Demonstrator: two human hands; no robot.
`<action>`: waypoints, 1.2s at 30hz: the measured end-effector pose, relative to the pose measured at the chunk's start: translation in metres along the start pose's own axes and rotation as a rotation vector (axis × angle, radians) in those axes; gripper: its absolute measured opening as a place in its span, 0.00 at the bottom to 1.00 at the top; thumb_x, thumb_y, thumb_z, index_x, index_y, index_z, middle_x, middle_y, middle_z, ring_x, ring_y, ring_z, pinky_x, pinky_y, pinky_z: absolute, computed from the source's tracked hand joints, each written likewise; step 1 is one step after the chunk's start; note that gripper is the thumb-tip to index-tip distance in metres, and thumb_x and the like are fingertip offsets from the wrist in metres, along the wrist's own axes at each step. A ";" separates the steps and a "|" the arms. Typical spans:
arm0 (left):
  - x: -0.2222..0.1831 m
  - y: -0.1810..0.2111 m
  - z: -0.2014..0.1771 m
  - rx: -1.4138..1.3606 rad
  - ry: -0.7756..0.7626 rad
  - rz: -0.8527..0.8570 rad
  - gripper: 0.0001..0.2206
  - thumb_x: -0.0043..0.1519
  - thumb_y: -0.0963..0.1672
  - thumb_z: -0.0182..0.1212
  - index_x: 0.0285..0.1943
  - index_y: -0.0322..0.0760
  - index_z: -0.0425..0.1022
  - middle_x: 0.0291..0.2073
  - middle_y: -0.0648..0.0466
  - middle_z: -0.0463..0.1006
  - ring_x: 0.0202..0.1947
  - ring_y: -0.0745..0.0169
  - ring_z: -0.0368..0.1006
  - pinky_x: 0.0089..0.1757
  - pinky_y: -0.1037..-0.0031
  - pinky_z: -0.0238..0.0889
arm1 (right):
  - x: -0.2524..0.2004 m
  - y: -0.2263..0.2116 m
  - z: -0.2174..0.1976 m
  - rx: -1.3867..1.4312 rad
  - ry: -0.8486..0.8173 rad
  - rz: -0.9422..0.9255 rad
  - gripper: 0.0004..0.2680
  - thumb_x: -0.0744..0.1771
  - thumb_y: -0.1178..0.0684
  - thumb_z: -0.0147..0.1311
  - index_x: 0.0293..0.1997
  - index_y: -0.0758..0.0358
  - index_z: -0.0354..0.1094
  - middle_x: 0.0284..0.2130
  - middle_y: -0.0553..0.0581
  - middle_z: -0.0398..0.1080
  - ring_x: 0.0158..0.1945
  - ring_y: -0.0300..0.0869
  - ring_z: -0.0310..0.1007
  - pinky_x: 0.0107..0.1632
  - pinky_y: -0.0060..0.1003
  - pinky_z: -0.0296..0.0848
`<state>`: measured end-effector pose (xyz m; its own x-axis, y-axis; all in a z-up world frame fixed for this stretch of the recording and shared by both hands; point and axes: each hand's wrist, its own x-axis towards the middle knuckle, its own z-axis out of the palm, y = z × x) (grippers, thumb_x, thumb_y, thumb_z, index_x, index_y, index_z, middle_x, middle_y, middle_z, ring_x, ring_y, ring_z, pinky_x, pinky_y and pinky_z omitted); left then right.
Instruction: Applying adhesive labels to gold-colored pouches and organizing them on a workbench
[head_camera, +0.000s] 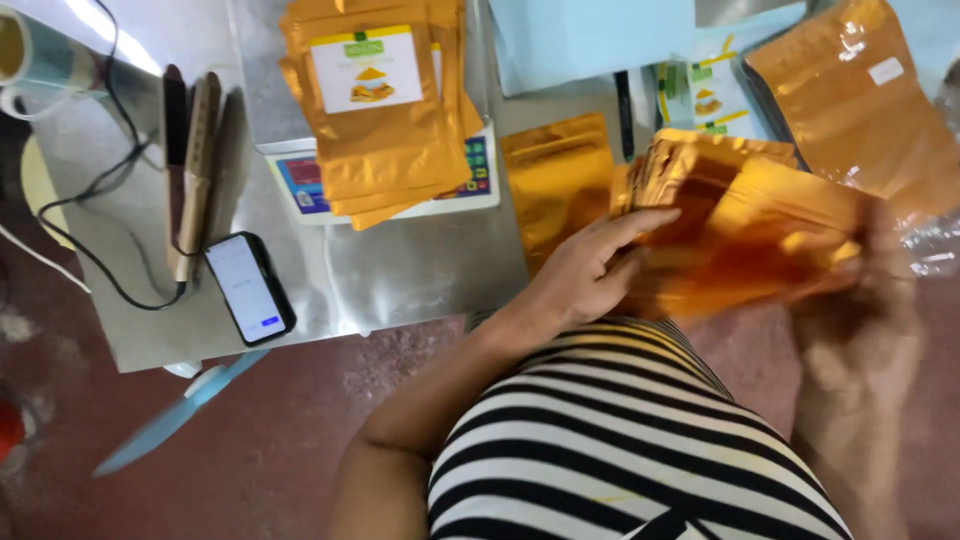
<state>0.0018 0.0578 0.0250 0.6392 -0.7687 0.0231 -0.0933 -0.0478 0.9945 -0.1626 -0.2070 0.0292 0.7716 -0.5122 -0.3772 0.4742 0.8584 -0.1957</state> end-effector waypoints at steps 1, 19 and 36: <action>-0.005 0.001 -0.006 -0.028 0.021 -0.003 0.21 0.70 0.40 0.50 0.73 0.52 0.65 0.69 0.55 0.73 0.68 0.58 0.71 0.64 0.72 0.62 | -0.005 0.031 0.026 -0.605 0.010 -0.052 0.25 0.65 0.64 0.51 0.73 0.61 0.60 0.55 0.47 0.64 0.55 0.31 0.66 0.59 0.16 0.69; -0.029 0.070 -0.029 0.174 0.320 0.085 0.31 0.75 0.46 0.48 0.84 0.44 0.37 0.78 0.35 0.52 0.57 0.26 0.71 0.52 0.45 0.71 | 0.054 0.143 0.037 -1.177 -0.258 0.061 0.24 0.67 0.56 0.60 0.71 0.62 0.53 0.54 0.58 0.65 0.56 0.42 0.68 0.57 0.39 0.71; 0.049 0.075 -0.007 0.319 0.569 0.199 0.09 0.65 0.46 0.65 0.50 0.40 0.74 0.36 0.48 0.78 0.38 0.43 0.79 0.42 0.59 0.73 | 0.125 0.063 -0.007 -0.721 -0.103 0.315 0.11 0.67 0.51 0.65 0.28 0.46 0.63 0.21 0.34 0.61 0.27 0.27 0.62 0.35 0.22 0.70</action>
<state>0.0311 0.0208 0.1016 0.8803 -0.3312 0.3398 -0.4156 -0.1925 0.8890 -0.0392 -0.2161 -0.0364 0.8756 -0.2125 -0.4337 -0.1370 0.7518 -0.6450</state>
